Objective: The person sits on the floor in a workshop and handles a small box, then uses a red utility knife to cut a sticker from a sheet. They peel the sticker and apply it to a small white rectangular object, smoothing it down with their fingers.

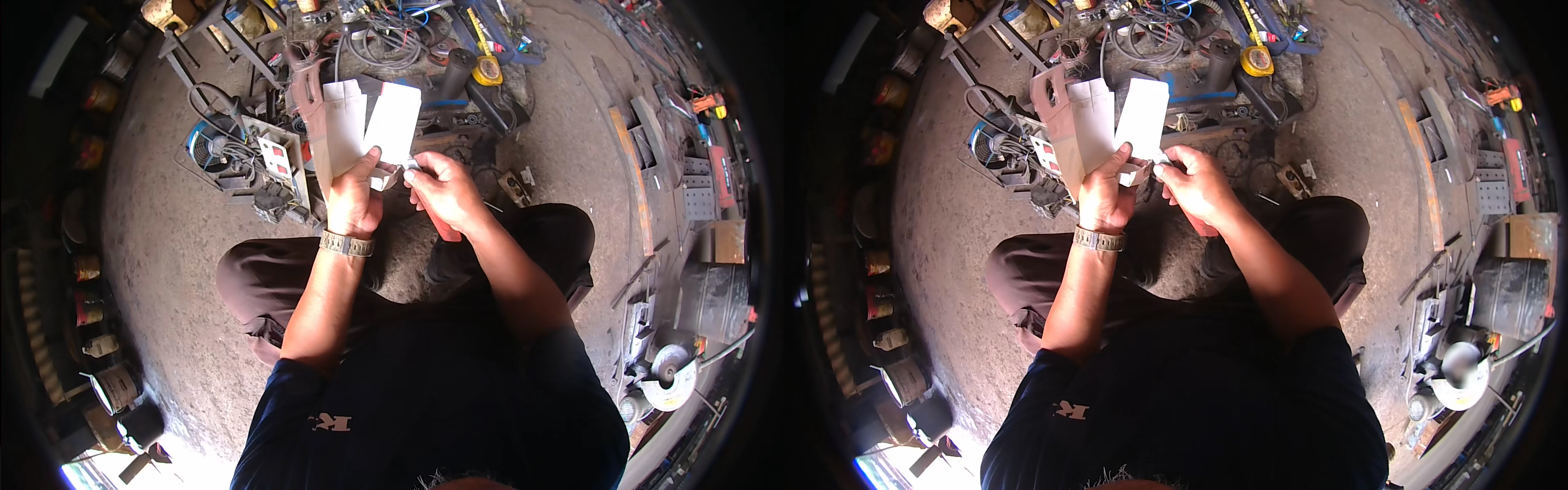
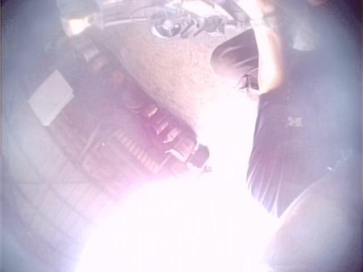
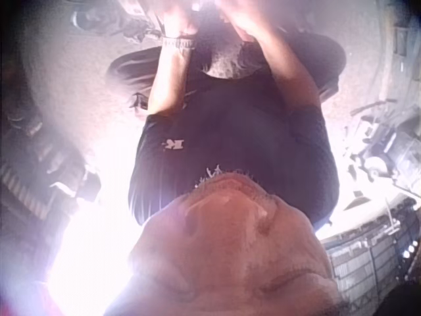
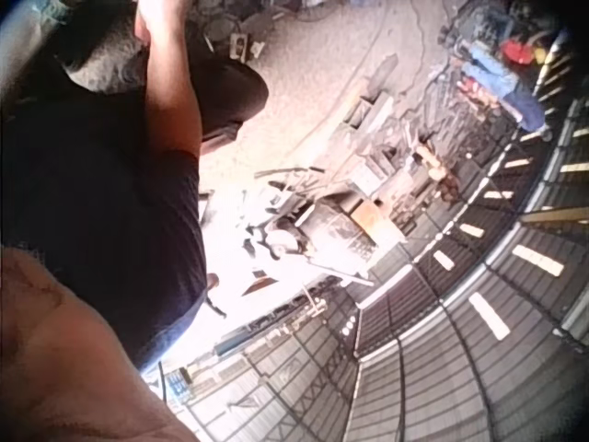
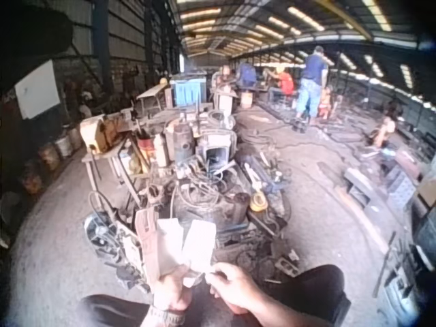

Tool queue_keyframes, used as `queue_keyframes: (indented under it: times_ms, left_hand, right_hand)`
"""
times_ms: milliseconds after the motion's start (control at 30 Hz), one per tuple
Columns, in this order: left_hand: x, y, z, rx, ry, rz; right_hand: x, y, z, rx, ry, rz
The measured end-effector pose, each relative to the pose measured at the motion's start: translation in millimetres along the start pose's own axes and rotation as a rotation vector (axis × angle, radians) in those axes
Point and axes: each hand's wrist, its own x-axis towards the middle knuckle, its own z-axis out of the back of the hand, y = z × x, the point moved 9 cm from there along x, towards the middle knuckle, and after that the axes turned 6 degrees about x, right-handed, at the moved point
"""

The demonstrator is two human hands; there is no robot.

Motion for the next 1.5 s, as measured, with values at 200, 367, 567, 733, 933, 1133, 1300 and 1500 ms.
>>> queue_keyframes:
  times_ms: [200,367,567,733,933,1133,1300,1500]
  left_hand:
    - [-2,-10,3,0.011,-0.025,-0.002]
    - [-1,-7,3,0.039,-0.009,-0.025]
    - [-10,-7,-4,0.067,0.008,-0.046]
    - [-9,-10,0,0.108,0.029,-0.086]
    - [2,-16,27,0.119,-0.017,-0.065]
    - [-12,-10,4,0.103,0.038,-0.013]
    - [-20,-14,-2,0.151,0.062,-0.022]
    - [-10,-15,14,-0.021,0.017,0.008]
  right_hand:
    - [-3,1,14,-0.011,-0.037,0.048]
    - [-7,9,22,-0.007,-0.029,0.046]
    - [-1,17,21,-0.05,-0.046,0.053]
    - [-3,18,28,0.012,-0.076,0.107]
    - [-8,19,92,0.027,-0.139,0.134]
    - [-1,22,60,0.277,-0.228,0.263]
    - [28,24,48,0.179,-0.225,0.321]
    - [13,39,85,0.561,-0.233,0.447]
